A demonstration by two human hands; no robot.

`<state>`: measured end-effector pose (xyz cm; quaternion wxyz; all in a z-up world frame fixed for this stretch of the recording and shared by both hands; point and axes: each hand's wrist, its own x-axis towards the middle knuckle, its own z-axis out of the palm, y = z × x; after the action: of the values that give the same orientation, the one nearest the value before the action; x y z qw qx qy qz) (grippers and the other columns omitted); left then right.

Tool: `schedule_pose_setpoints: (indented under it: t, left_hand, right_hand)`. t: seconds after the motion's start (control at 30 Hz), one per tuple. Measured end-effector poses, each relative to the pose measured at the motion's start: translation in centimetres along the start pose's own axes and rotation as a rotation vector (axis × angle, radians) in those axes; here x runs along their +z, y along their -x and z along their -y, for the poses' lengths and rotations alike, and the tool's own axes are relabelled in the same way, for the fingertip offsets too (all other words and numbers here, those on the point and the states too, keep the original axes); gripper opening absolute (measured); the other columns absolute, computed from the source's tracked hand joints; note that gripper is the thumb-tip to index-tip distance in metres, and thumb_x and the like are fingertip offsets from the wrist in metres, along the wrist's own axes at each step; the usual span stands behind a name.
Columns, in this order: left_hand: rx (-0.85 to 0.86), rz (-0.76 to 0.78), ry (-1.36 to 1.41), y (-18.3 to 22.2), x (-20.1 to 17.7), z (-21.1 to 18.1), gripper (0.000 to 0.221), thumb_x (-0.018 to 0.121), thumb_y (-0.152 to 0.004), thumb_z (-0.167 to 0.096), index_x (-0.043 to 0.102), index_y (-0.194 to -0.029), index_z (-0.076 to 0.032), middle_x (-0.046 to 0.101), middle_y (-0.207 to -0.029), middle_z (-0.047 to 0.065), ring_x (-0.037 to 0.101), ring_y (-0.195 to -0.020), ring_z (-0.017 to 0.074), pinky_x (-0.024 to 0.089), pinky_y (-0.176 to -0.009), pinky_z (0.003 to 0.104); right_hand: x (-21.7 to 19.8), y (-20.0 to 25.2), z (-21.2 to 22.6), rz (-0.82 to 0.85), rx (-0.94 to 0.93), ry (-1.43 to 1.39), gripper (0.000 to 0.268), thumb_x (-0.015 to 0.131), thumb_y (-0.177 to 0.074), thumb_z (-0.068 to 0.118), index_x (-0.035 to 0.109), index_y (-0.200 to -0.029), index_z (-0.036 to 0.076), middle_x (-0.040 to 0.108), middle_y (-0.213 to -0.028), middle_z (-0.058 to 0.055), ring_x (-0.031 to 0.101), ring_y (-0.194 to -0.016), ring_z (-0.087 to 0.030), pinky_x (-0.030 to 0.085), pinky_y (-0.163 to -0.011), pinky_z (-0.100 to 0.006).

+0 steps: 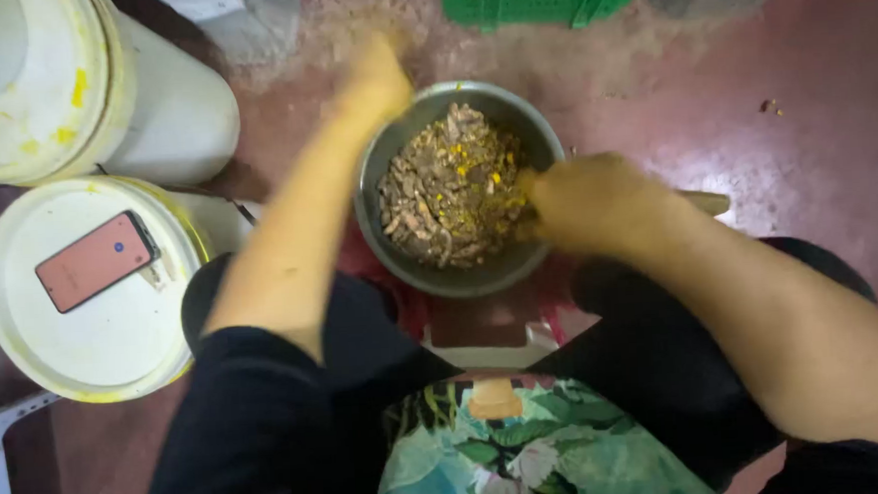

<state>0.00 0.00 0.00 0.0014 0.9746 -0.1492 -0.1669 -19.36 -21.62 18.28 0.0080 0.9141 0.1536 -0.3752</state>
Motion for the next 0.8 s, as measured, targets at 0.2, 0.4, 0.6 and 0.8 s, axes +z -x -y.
schedule_pose_setpoints:
  t: [0.2, 0.4, 0.6, 0.8]
  left_hand:
    - [-0.161, 0.468, 0.456, 7.3, 18.7, -4.2, 0.113, 0.084, -0.080, -0.009, 0.010, -0.166, -0.014, 0.002, -0.169, 0.026, 0.012, -0.155, 0.0515, 0.029, -0.116, 0.072]
    - [-0.179, 0.602, 0.055, 13.6, 18.5, -10.8, 0.070, 0.034, -0.111, -0.013, -0.012, -0.164, -0.012, -0.006, -0.170, 0.029, -0.017, -0.155, 0.0488, -0.005, -0.106, 0.087]
    - [0.190, 0.471, 0.023, 5.6, 37.3, -5.1, 0.043, 0.052, -0.097, -0.021, 0.062, -0.135, -0.005, 0.064, -0.134, 0.019, 0.060, -0.130, 0.0374, 0.051, -0.103, 0.054]
    - [0.079, 0.509, 0.108, 5.8, 22.1, -2.5, 0.039, 0.061, -0.084, -0.026, 0.076, -0.110, -0.001, 0.075, -0.113, 0.020, 0.070, -0.115, 0.0358, 0.056, -0.097, 0.053]
  right_hand:
    - [0.4, -1.1, -1.6, -0.018, 0.056, -0.026, 0.054, 0.051, -0.099, 0.055, 0.064, -0.128, 0.012, 0.078, -0.104, -0.022, 0.075, -0.104, -0.043, 0.056, -0.087, -0.066]
    - [-0.2, -0.8, -1.6, 0.018, 0.042, -0.038, 0.049, 0.052, -0.098, 0.051, 0.065, -0.128, 0.014, 0.078, -0.104, -0.024, 0.075, -0.105, -0.044, 0.056, -0.088, -0.065]
    - [-0.5, -0.4, -1.2, 0.043, 0.009, -0.064, 0.056, 0.052, -0.098, 0.059, 0.065, -0.126, 0.013, 0.077, -0.108, -0.024, 0.072, -0.111, -0.045, 0.054, -0.093, -0.066]
    - [0.2, -0.4, -1.6, 0.038, 0.002, -0.049, 0.046, 0.058, -0.095, 0.051, 0.066, -0.122, 0.014, 0.078, -0.101, -0.021, 0.074, -0.106, -0.044, 0.056, -0.090, -0.065]
